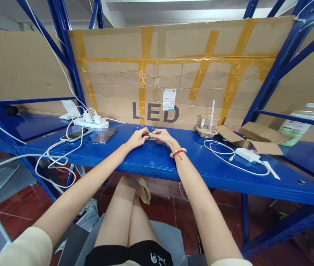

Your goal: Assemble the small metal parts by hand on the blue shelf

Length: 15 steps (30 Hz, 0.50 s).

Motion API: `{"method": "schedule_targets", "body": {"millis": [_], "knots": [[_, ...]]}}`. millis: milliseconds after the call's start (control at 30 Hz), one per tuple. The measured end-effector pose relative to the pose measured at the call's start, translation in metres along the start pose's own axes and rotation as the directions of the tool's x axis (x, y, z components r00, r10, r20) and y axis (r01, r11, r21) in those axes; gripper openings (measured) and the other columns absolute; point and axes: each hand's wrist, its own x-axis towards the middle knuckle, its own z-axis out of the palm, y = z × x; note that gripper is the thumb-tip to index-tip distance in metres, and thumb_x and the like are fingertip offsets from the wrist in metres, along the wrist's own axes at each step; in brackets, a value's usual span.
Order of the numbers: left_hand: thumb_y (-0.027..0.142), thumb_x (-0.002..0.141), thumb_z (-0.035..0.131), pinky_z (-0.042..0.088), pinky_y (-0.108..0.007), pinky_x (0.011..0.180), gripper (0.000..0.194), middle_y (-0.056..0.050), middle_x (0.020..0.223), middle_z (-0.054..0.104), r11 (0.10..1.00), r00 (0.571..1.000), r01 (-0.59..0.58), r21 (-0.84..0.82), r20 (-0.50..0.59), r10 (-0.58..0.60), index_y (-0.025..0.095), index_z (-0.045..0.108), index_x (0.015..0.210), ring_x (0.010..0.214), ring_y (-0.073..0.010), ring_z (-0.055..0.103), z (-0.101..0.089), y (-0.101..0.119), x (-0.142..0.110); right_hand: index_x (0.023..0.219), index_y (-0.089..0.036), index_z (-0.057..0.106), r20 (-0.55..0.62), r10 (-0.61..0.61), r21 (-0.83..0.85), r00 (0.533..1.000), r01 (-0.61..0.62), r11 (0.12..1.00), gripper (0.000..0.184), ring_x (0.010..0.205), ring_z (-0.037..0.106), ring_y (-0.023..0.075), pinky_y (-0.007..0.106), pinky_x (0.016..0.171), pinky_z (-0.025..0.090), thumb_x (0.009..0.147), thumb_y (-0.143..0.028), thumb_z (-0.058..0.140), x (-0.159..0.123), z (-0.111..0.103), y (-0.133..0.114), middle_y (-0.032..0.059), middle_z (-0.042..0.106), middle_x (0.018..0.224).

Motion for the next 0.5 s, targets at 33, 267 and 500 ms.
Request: {"method": "schedule_targets", "body": {"millis": [33, 267, 500], "knots": [[0.015, 0.077, 0.045, 0.043, -0.024, 0.069, 0.011, -0.001, 0.077, 0.065, 1.000, 1.000, -0.007, 0.000, 0.006, 0.007, 0.018, 0.053, 0.085, 0.074, -0.0137, 0.058, -0.0003, 0.0003, -0.0002, 0.065, -0.014, 0.060, 0.003, 0.010, -0.003, 1.000, -0.010, 1.000, 0.044, 0.050, 0.041, 0.0056, 0.018, 0.044, 0.032, 0.048, -0.051, 0.075, -0.0001, -0.0002, 0.0002, -0.0037, 0.049, 0.051], [0.017, 0.076, 0.048, 0.042, -0.024, 0.068, 0.014, 0.000, 0.076, 0.065, 0.999, 0.999, -0.022, 0.040, 0.027, 0.021, 0.019, 0.054, 0.088, 0.073, -0.0145, 0.058, -0.0001, -0.0002, 0.0002, 0.056, -0.015, 0.052, -0.005, 0.067, 0.001, 0.998, -0.067, 0.998, 0.045, 0.047, 0.042, 0.0052, 0.018, 0.044, 0.033, 0.049, -0.052, 0.076, 0.0002, 0.0024, -0.0011, -0.0038, 0.047, 0.048], [0.018, 0.077, 0.048, 0.044, -0.027, 0.073, 0.020, -0.001, 0.080, 0.068, 0.996, 0.999, 0.051, 0.067, 0.002, -0.052, 0.020, 0.058, 0.093, 0.075, -0.0157, 0.060, 0.0025, -0.0031, 0.0023, 0.058, -0.015, 0.053, -0.013, 0.072, -0.017, 0.997, -0.072, 0.997, 0.045, 0.045, 0.043, 0.0048, 0.017, 0.041, 0.032, 0.052, -0.054, 0.074, 0.0027, 0.0058, 0.0007, -0.0036, 0.048, 0.048]]}}
